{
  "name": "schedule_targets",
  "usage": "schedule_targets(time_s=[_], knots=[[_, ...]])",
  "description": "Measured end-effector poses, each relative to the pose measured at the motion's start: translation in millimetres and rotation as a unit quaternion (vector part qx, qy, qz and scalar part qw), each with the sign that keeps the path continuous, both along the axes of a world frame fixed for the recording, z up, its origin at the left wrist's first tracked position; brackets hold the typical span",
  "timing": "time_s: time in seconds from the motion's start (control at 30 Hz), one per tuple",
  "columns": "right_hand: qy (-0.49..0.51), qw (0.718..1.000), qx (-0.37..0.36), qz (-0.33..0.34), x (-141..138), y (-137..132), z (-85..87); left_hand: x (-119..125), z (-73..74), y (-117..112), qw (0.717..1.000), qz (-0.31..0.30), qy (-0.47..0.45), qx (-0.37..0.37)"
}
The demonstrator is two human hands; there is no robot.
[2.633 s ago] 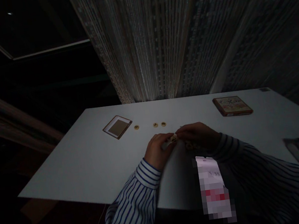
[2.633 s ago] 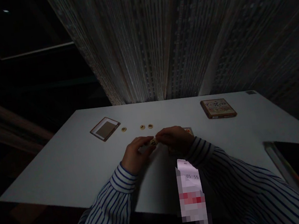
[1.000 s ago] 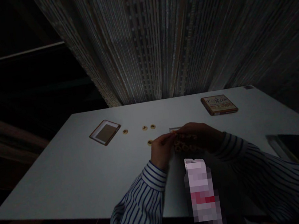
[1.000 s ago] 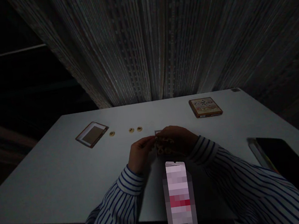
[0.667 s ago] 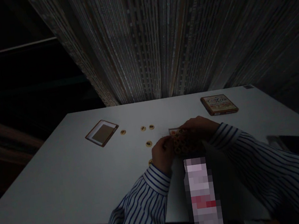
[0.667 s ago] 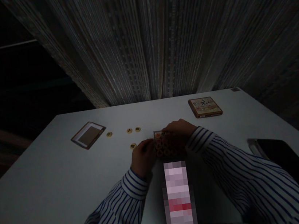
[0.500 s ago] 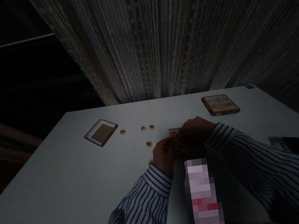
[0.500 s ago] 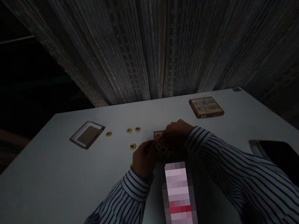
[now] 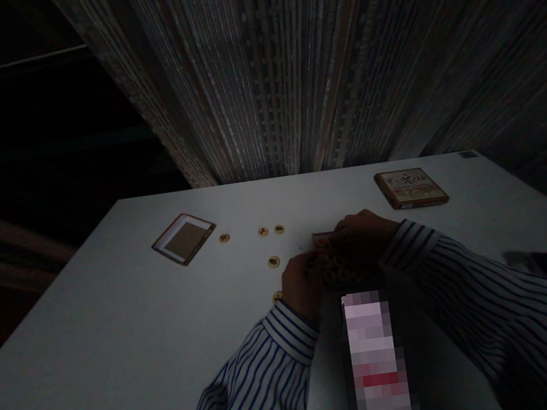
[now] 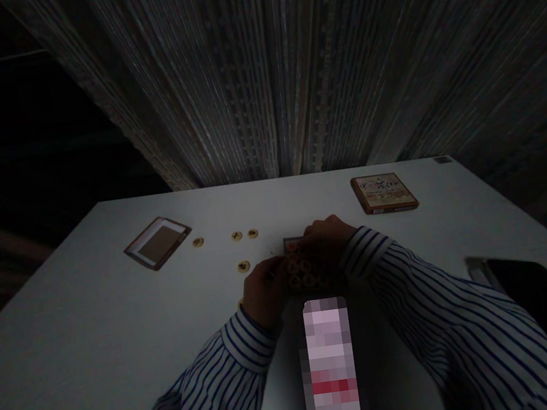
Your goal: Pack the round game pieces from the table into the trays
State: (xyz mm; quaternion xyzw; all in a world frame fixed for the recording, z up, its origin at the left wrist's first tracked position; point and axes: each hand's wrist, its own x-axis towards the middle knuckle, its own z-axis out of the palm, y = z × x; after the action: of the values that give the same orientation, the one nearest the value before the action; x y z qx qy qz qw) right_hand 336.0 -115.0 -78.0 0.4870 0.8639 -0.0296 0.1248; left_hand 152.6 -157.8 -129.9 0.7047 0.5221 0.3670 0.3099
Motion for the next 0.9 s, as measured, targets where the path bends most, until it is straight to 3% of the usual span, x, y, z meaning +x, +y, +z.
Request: schedule_targets(time_s=[0.2,0.9], knots=[[-0.021,1.000,-0.024,0.002,-1.7,1.8,-1.6,-0.3,-0.8,0.6,1.000,-0.005,0.018,0.005],[-0.007,1.000,0.001,-0.004,-1.3,-2.7,-5.9,-0.8,-2.5,0.1,0.999,-0.008,0.032,0.022]])
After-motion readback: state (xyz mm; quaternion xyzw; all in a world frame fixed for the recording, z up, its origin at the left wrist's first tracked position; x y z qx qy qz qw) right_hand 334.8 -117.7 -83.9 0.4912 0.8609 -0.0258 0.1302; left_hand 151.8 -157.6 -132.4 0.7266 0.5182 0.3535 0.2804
